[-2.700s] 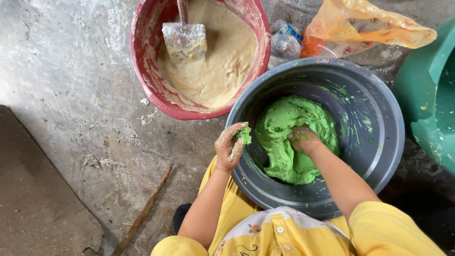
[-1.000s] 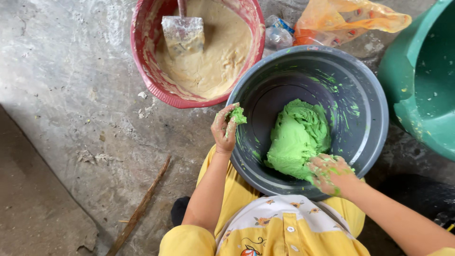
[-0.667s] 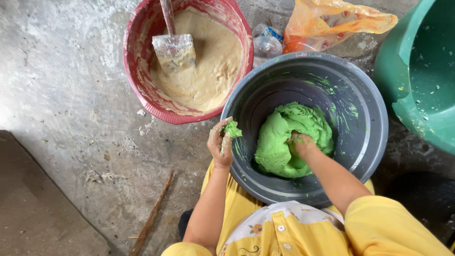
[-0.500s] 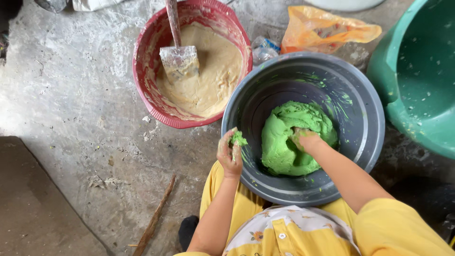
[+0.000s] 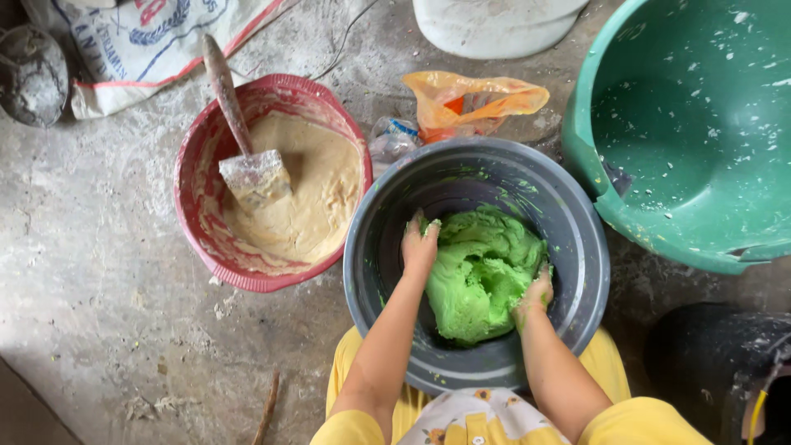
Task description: The person kneads a green dough-like mixture in a grey bowl using both hands. They repeatedly press, fold, and turn the mixture to combine it thoroughly.
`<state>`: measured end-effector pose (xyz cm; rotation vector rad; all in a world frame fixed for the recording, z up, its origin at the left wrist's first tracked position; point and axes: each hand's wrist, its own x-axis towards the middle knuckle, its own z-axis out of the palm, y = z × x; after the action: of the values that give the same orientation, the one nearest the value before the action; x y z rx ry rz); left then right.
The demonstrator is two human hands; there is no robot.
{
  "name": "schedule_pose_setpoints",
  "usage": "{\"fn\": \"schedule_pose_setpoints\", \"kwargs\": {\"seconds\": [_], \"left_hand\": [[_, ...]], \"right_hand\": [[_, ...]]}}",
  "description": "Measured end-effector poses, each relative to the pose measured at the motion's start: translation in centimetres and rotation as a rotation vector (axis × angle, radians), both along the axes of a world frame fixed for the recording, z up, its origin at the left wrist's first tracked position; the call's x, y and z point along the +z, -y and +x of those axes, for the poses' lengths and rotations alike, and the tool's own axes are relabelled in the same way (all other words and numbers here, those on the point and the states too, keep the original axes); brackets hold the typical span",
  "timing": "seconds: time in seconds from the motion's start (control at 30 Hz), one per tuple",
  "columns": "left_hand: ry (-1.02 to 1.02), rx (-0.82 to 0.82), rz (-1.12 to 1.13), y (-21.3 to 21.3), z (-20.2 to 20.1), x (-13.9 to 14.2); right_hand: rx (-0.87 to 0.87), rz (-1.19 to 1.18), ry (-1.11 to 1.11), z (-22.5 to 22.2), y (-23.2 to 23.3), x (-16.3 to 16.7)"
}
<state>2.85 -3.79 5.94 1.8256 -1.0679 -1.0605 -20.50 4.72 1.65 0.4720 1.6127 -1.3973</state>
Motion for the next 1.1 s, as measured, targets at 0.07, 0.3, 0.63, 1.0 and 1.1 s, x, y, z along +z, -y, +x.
{"fn": "schedule_pose_setpoints", "kwargs": {"seconds": [0.07, 0.3, 0.63, 1.0, 1.1], "left_hand": [[0.056, -0.141, 0.074, 2.3, 0.2, -1.2], [0.421, -0.642, 0.263, 1.4, -1.7, -2.5], [-0.210, -0.263, 0.353, -2.8, 1.1, -0.6], [0.595, -1.056, -0.009, -19.7, -1.0, 5.4], [1.027, -1.221, -0.035, -18.9, -3.1, 2.2]], "right_hand": [[0.067, -0.112, 0.041, -0.3, 1.0, -0.8], [0.781, -0.049, -0.548, -1.5, 5.4, -3.1], [1.515, -0.431, -0.613, 1.7, 12.4, -0.4], [2.128, -0.453, -1.619, -1.2, -8.3, 9.8], [2.311, 0.194, -1.305, 2.2, -8.2, 5.8]]}}
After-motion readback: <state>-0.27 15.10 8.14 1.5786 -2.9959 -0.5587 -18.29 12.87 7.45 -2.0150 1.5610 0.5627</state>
